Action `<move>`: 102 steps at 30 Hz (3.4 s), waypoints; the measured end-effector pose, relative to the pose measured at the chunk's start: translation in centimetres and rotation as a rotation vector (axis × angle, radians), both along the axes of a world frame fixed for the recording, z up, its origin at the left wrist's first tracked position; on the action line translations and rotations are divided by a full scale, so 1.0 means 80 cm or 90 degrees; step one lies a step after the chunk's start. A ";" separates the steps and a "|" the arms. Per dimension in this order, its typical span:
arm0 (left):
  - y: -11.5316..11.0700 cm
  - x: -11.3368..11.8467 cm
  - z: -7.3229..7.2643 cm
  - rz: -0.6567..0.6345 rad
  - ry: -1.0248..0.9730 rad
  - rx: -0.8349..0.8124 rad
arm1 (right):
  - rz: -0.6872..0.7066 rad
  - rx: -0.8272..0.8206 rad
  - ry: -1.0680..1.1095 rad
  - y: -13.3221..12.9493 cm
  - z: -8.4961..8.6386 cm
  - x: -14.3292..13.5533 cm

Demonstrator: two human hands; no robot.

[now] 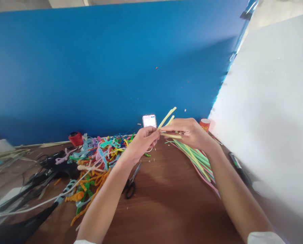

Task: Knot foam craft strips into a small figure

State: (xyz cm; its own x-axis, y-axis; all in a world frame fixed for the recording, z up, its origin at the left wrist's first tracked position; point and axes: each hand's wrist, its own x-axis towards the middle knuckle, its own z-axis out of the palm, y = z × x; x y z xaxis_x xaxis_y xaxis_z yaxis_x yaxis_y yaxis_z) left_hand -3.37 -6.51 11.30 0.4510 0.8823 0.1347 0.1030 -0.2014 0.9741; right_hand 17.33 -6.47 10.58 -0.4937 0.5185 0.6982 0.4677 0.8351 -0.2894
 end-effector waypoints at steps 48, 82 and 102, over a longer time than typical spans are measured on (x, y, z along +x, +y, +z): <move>-0.009 -0.004 0.000 0.056 -0.060 0.085 | -0.031 0.270 0.089 0.002 -0.005 -0.030; 0.001 -0.002 -0.009 0.075 -0.006 0.113 | -0.035 -0.033 0.157 -0.003 0.004 -0.019; -0.006 0.003 -0.003 -0.008 -0.044 0.069 | -0.018 0.126 0.011 -0.005 0.002 -0.007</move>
